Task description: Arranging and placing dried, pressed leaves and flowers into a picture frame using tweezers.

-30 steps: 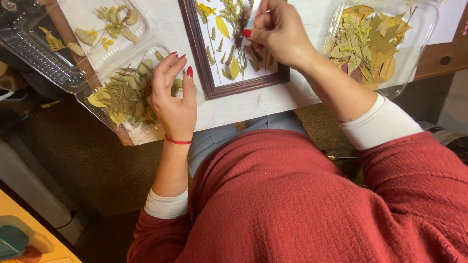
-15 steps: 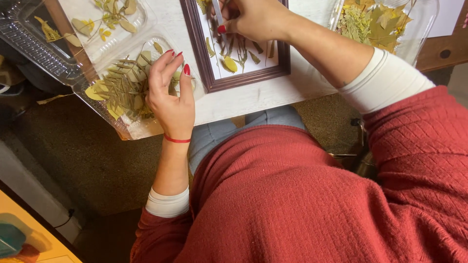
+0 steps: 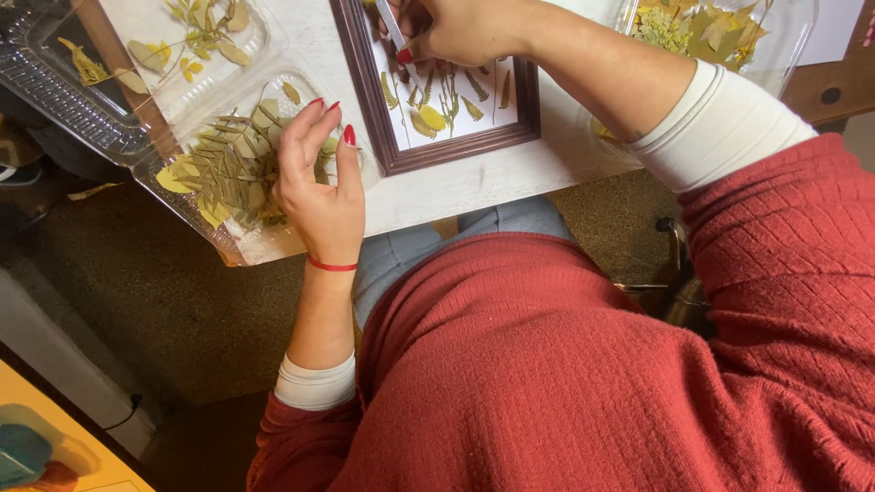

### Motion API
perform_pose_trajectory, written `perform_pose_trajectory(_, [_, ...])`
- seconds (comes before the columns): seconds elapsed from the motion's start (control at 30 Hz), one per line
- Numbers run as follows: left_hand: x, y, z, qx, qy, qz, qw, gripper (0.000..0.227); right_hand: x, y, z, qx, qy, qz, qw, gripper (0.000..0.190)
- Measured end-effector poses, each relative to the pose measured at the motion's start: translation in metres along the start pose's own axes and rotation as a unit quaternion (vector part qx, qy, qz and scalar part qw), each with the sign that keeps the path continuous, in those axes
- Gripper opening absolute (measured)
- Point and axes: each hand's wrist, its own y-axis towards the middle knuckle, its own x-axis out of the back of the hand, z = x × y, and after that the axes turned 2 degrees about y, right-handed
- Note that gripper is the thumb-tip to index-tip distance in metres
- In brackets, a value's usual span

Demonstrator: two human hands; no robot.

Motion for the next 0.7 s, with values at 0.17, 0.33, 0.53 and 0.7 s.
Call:
perform_pose_trajectory(0.17, [-0.003, -0.004, -0.001, -0.024, 0.068, 0.01, 0.997, 0.042, 0.011, -0.026, -0.001, -0.038, 0.05, 0.005, 0.998, 0.004])
perform_pose_trajectory(0.33, [-0.017, -0.011, -0.005, -0.038, 0.086, 0.018, 0.995, 0.04, 0.013, -0.059, -0.018, 0.024, 0.177, -0.041, 0.983, 0.006])
perform_pose_trajectory(0.53, [-0.041, -0.011, -0.002, 0.165, -0.255, 0.124, 0.945, 0.045, -0.013, -0.084, 0.016, 0.098, 0.302, -0.079, 0.945, 0.027])
perform_pose_trajectory(0.7, [-0.042, -0.009, 0.005, 0.224, -0.295, 0.136, 0.919, 0.044, -0.022, -0.085, 0.024, 0.089, 0.281, -0.134, 0.946, 0.029])
